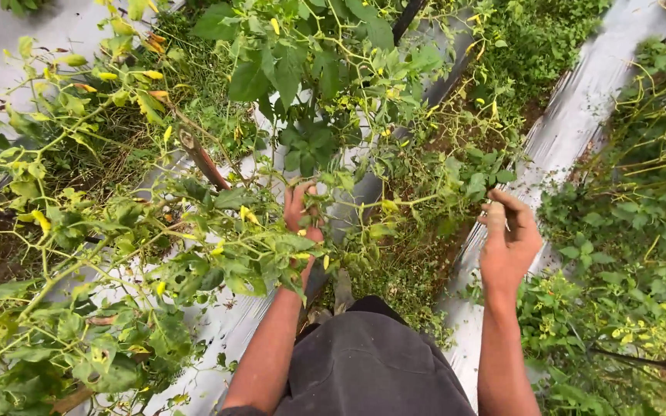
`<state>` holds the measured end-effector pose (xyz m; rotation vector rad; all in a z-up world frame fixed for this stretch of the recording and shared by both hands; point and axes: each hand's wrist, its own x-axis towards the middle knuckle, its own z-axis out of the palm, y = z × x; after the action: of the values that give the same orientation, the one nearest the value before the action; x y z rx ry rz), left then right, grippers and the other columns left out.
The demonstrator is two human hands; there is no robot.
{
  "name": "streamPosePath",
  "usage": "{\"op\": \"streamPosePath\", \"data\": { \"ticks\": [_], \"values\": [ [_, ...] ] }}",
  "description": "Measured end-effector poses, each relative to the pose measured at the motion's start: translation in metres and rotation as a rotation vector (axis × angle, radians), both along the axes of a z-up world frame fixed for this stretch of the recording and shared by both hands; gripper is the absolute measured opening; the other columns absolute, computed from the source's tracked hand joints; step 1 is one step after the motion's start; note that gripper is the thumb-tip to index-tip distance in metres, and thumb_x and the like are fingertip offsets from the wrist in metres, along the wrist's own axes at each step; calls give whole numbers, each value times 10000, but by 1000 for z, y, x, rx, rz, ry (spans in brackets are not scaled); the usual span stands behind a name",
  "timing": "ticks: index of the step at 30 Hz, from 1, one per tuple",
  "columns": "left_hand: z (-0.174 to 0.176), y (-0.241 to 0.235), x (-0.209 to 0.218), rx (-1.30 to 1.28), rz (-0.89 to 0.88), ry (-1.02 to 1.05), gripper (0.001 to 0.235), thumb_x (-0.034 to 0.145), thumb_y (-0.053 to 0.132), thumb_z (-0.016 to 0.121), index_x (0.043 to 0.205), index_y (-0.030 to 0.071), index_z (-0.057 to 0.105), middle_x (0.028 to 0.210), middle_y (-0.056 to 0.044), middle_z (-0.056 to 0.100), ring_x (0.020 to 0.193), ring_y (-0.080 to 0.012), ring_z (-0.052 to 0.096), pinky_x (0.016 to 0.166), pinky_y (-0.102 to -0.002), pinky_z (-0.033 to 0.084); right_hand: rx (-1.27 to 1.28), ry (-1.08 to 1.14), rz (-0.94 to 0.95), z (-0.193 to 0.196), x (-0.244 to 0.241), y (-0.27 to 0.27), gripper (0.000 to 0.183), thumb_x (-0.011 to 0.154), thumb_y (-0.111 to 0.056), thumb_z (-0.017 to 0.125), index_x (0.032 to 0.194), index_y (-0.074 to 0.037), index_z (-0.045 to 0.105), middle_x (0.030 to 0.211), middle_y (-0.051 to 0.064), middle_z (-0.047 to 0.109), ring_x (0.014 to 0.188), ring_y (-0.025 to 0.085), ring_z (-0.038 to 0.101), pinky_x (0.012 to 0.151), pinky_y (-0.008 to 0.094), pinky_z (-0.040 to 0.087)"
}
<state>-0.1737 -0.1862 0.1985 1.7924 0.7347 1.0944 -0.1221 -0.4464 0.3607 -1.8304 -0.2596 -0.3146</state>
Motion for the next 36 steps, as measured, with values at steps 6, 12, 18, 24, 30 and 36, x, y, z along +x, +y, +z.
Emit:
{"op": "streamPosePath", "data": {
  "ticks": [6,12,18,24,30,36],
  "values": [
    [-35,22,3,-41,-152,-61,214,1055,98,640,1195,238,724,1047,-28,608,517,-178,455,519,-268,464,32,33,-126,-27,-24,-33,140,1111,49,544,1197,59,655,1109,190,652,969,208,649,807,310,608],
    [-7,23,-9,-107,-390,-12,463,942,-125,499,1258,180,646,997,-61,484,518,-221,531,497,-297,536,-6,162,-112,-47,-36,-19,195,1097,51,500,1218,28,651,1103,203,658,971,257,639,839,337,590],
    [20,10,-7,-246,-340,58,399,948,-157,513,1243,92,616,1086,-141,467,647,-242,599,544,-348,548,-26,162,263,-40,-26,51,181,1018,38,570,1116,9,720,980,194,714,891,278,703,774,368,621],
    [42,-15,-1,-286,-319,229,323,1013,-60,586,1320,38,574,1430,-392,350,843,-468,704,705,-576,570,-168,39,674,3,2,99,393,978,27,568,1369,3,595,1342,236,648,1231,401,637,1010,500,554],
    [6,-30,12,-221,-197,402,367,927,-70,705,1268,49,637,1452,-341,410,786,-330,736,592,-436,609,-309,-46,464,-17,96,96,354,1084,-26,417,1403,99,508,1402,324,544,1328,455,521,1145,588,393],
    [21,-36,26,-606,-67,380,310,1011,19,621,1299,128,662,1552,-262,399,717,-109,654,566,-230,541,-434,52,671,-28,151,110,271,1063,-134,563,1260,-10,702,1220,241,690,1198,406,649,1119,585,422]
  ]
}}
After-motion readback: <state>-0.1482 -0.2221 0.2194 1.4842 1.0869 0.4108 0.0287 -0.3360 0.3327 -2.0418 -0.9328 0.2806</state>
